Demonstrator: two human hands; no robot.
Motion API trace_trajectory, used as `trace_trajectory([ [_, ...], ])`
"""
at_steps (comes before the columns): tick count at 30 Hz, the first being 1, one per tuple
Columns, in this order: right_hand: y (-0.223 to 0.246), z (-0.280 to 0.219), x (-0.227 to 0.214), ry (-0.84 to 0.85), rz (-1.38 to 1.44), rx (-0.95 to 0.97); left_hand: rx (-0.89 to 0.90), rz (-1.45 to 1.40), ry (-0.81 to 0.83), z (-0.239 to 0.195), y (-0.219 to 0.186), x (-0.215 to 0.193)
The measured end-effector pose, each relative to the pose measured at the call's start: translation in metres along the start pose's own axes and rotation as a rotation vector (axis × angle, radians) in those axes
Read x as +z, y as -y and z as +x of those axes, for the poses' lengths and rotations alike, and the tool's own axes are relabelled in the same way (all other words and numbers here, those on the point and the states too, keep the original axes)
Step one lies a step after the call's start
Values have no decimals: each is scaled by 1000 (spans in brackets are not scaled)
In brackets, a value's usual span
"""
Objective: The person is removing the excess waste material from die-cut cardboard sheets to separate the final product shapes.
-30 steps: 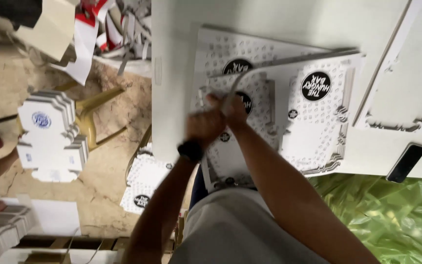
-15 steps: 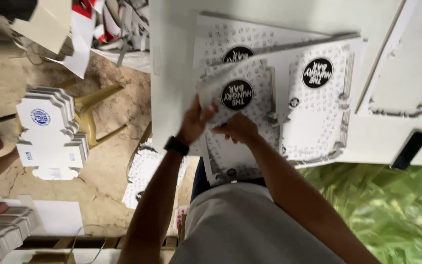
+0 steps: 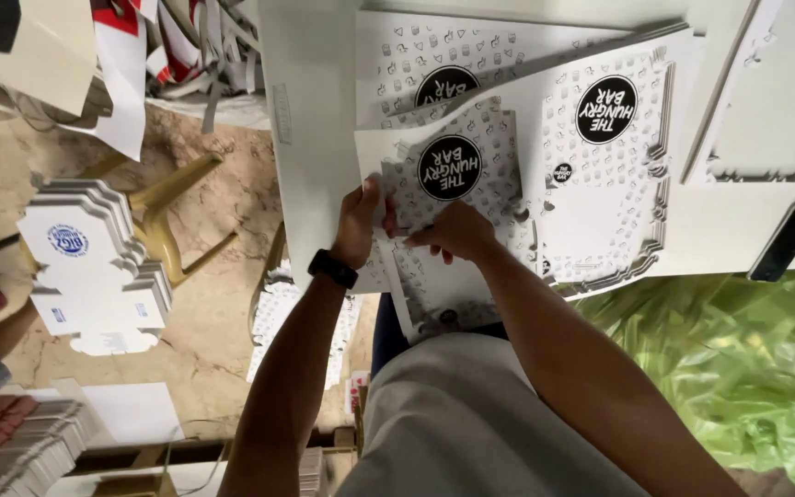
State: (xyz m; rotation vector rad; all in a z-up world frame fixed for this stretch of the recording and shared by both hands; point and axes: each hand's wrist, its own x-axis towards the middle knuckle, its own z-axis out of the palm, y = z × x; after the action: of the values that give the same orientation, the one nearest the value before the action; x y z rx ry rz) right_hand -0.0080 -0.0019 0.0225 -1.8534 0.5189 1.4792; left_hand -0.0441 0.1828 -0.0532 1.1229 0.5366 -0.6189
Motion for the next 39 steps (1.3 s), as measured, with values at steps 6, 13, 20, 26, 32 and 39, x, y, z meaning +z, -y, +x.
trace_trajectory([
  [6, -14, 20, 6, -37, -66, 30, -181, -48, 135, -1, -8, -19],
  [13, -25, 27, 9, -25, -70, 51, -171, 89, 139, -54, -1, 1],
  [20, -18, 38, -5, -96, -178, 34, 182, 84, 253, -146, -26, 122],
  [26, -176, 194, 53, 17, -26, -177, 285, 81, 5, -123, 1, 112],
  [32, -72, 42, 21, -112, -222, -265, 398, 183, -342, -75, -27, 76],
  [39, -223, -7, -35, -614, 55, -272, 409, 625, -662, -29, 3, 45],
])
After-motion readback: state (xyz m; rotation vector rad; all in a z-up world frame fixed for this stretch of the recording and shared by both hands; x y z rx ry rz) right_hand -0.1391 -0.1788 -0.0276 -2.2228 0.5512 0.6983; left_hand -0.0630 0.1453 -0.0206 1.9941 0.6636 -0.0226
